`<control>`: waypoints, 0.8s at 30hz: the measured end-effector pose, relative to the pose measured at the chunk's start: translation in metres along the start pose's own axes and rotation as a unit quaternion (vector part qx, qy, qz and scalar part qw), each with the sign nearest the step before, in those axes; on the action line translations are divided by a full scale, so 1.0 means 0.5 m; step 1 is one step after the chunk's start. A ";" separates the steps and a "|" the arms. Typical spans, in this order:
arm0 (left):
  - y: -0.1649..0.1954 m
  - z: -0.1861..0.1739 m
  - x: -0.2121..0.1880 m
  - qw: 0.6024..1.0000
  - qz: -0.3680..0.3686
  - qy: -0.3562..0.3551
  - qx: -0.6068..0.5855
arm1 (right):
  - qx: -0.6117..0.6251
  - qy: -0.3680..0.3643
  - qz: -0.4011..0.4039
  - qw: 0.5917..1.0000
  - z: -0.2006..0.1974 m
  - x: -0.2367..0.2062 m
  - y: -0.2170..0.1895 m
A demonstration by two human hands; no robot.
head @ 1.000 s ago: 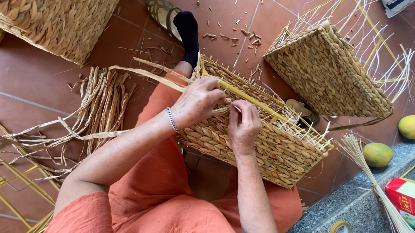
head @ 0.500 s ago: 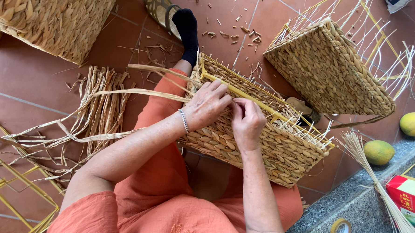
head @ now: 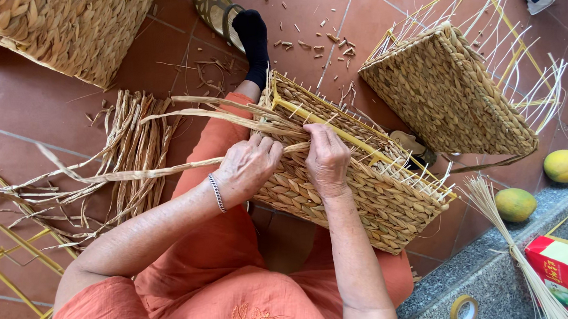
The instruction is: The person sits on the floor weaving dried water hyacinth strands around the rim of a woven basket, tucking and threading the strands through the weave by hand. They use scissors to trim excess strand ends and continue weaving new strands along the basket edge.
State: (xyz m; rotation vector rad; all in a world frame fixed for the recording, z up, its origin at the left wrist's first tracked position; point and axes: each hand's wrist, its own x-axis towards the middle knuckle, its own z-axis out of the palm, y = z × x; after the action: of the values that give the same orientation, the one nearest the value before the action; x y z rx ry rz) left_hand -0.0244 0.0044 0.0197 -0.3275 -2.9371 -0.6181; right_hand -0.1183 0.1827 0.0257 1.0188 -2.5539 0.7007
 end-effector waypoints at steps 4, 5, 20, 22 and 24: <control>-0.017 -0.043 0.031 0.996 0.028 0.077 0.027 | 0.134 -0.063 0.063 0.987 -0.052 0.017 -0.011; -0.021 -0.053 0.044 0.996 0.025 0.084 0.031 | 0.144 -0.092 0.087 0.981 -0.067 0.018 -0.013; -0.007 0.004 0.090 0.994 0.090 0.054 0.037 | 0.132 -0.066 0.114 0.982 -0.023 0.004 0.017; -0.008 0.038 0.123 0.997 0.030 0.069 0.009 | 0.154 -0.066 0.126 0.978 -0.029 0.002 0.012; -0.012 0.064 0.156 0.999 -0.019 0.033 -0.021 | 0.157 -0.062 0.120 0.978 -0.032 0.004 0.008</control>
State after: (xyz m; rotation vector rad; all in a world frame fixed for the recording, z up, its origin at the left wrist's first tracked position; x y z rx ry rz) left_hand -0.1036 0.0264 0.0008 -0.2519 -2.8776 -0.6817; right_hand -0.1208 0.1927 0.0388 0.8722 -2.7644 1.1707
